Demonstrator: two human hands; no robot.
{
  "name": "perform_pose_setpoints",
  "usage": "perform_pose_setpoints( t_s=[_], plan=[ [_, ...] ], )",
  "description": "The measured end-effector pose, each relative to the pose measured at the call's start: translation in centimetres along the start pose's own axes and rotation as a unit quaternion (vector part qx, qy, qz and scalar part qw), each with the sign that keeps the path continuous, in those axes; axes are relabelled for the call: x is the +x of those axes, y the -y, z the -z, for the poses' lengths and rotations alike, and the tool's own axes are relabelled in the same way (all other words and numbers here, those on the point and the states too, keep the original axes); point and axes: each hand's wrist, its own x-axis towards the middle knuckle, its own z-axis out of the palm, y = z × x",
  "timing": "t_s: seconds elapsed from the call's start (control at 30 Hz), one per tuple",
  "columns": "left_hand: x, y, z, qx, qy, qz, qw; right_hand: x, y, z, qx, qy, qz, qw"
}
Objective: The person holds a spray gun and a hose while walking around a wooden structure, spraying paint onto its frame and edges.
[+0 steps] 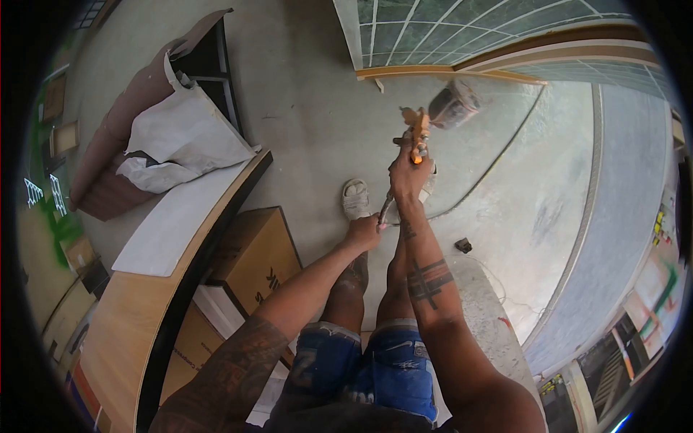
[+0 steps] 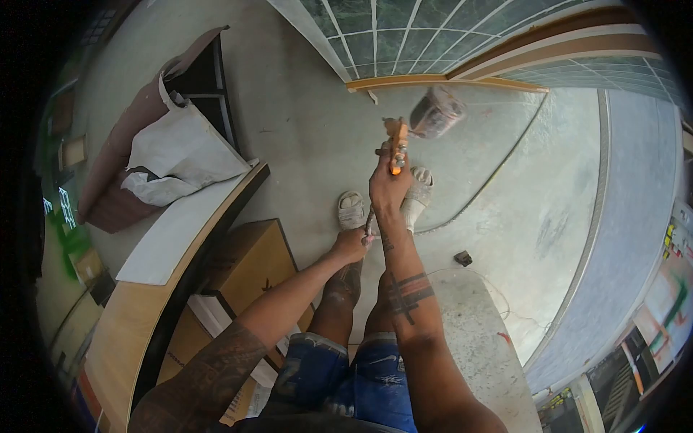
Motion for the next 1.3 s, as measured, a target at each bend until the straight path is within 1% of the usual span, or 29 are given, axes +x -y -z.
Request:
perform_pose_setpoints(
  t_s=[0.07, 0.13, 0.23, 0.27, 0.37, 0.47, 0.57, 0.63, 0.7, 0.73, 0.87, 0.97, 1.1, 1.2, 1.3],
  plan=[
    [-0.3, 0.4, -0.1, 0.005, 0.000, -0.009, 1.000, -0.4, 0.3, -0.5, 0.008, 0.029, 0.010, 0.999],
    [-0.6, 0.8, -0.4, 0.003, -0.009, -0.028, 1.000, -0.7, 0.8, -0.7, 0.009, 0.063, -0.009, 0.998],
    [-0.8, 0.6, -0.5, -0.030, -0.025, -0.029, 0.999, -0.4, 1.0, -0.9, 0.020, 0.108, -0.037, 0.993],
    [-0.7, 0.5, -0.4, -0.033, -0.012, -0.021, 0.999, -0.2, 1.0, -0.9, 0.022, 0.121, -0.047, 0.991],
    [-0.5, -0.4, 0.7, -0.036, 0.018, -0.007, 0.999, -0.1, 1.5, -1.2, 0.040, 0.094, 0.006, 0.995],
    [-0.2, -0.3, 0.3, -0.022, 0.014, -0.019, 0.999, 0.4, 1.9, -0.6, 0.021, 0.079, -0.010, 0.997],
    [0.3, -0.1, -0.4, -0.020, -0.007, -0.035, 0.999, 1.1, 1.3, 0.2, 0.022, 0.026, 0.017, 0.999],
    [0.4, -0.7, -0.2, -0.031, -0.004, -0.038, 0.999, 1.9, 1.3, 0.9, 0.015, -0.011, 0.014, 1.000],
    [0.6, -1.7, 0.0, -0.033, 0.019, -0.018, 0.999, 2.8, 1.3, 2.1, -0.005, -0.032, 0.005, 0.999],
    [0.8, -2.3, 0.2, -0.034, 0.030, -0.008, 0.999, 3.2, 1.3, 2.6, 0.011, -0.042, -0.008, 0.999],
    [1.5, -3.8, 0.3, -0.035, 0.024, -0.016, 0.999, 4.2, 1.9, 3.8, 0.013, -0.098, 0.049, 0.994],
    [1.5, -5.3, 0.9, -0.021, 0.026, -0.007, 0.999, 4.8, 1.9, 4.7, 0.010, -0.121, 0.040, 0.992],
    [2.0, -5.5, 0.7, -0.012, 0.020, 0.006, 1.000, 5.0, 1.2, 5.3, 0.038, -0.145, 0.053, 0.987],
    [2.1, -5.3, 0.6, -0.015, 0.019, 0.008, 1.000, 4.6, 1.0, 5.5, 0.031, -0.151, 0.046, 0.987],
    [2.4, -5.0, 0.5, -0.014, 0.016, 0.006, 1.000, 4.9, 1.5, 5.4, 0.014, -0.159, 0.070, 0.985]
  ],
)
